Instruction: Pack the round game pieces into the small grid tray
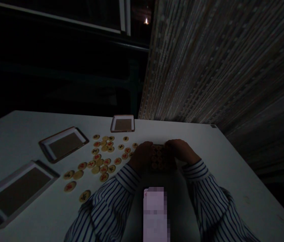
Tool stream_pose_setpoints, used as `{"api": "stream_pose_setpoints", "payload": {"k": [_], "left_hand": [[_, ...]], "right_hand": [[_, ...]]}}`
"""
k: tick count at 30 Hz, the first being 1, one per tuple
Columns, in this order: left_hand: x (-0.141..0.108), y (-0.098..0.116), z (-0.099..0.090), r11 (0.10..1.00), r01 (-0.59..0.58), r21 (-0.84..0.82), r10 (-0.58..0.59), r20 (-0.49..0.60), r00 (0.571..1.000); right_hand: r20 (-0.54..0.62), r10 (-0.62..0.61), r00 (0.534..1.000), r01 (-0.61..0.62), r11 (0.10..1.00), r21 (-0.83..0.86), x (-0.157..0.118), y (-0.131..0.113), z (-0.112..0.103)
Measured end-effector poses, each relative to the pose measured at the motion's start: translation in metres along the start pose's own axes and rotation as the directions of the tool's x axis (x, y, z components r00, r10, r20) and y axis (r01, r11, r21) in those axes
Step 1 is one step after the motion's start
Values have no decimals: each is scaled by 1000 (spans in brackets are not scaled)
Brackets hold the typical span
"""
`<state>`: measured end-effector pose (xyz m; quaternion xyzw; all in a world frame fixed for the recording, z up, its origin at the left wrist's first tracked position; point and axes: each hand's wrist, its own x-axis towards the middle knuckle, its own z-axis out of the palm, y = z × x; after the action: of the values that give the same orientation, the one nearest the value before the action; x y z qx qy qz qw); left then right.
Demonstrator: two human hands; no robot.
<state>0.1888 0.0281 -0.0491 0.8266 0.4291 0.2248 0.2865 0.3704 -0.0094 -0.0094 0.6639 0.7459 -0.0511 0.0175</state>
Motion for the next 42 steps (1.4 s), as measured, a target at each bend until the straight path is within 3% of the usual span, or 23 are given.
{"api": "stream_pose_setpoints", "payload": {"k": [16,42], "left_hand": [[-1,0,-2,998,-57,-12,57,9,998],[-1,-4,2,999,-41,9,41,-8,999]], "right_hand": [[-15,-55,998,54,998,-30,3,3,8],[40,-84,996,85,995,-42,2,-2,2]]}}
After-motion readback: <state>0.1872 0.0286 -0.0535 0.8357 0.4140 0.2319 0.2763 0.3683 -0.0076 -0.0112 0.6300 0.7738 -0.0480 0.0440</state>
